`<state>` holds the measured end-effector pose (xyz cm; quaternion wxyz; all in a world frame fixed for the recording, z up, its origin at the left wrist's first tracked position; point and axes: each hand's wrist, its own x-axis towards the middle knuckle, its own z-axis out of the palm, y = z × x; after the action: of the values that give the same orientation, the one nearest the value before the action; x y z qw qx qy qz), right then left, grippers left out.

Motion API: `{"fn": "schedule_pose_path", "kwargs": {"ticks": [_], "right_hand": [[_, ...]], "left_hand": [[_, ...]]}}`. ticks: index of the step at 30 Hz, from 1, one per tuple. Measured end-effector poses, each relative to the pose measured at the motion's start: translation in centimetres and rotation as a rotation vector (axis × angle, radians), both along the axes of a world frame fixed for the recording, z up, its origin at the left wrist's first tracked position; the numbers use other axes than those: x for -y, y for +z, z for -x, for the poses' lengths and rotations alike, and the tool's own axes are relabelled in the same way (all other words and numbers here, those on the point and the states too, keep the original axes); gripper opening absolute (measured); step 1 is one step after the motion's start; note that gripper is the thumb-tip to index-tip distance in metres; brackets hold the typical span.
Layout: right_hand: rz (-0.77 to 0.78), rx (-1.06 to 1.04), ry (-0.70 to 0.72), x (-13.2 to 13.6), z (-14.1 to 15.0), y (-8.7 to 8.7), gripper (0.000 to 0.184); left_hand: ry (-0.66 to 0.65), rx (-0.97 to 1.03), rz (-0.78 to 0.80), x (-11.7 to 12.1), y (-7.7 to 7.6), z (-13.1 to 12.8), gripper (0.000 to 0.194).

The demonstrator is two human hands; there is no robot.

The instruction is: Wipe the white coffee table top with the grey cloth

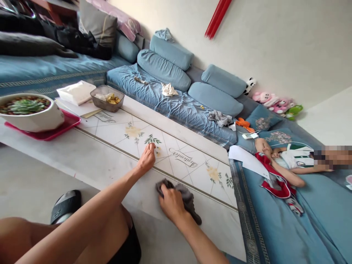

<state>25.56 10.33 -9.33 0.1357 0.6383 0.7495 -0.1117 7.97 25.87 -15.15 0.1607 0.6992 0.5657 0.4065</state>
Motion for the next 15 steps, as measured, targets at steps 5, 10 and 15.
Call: {"fn": "schedule_pose_path", "kwargs": {"ticks": [5,10,15], "right_hand": [[-0.065,0.153,-0.258,6.8,-12.6,0.2,0.034],[-0.2,0.191,-0.511,6.8,-18.9,1.3,0.035],[-0.242,-0.074,-0.322,4.7,-8.1,-1.1,0.022]], "left_hand": [[0.017,-0.077,0.036,-0.5,0.6,0.6,0.053],[-0.088,-0.297,0.088,5.8,2.7,0.4,0.051],[-0.107,-0.579,0.086,18.7,0.5,-0.5,0.065]]}}
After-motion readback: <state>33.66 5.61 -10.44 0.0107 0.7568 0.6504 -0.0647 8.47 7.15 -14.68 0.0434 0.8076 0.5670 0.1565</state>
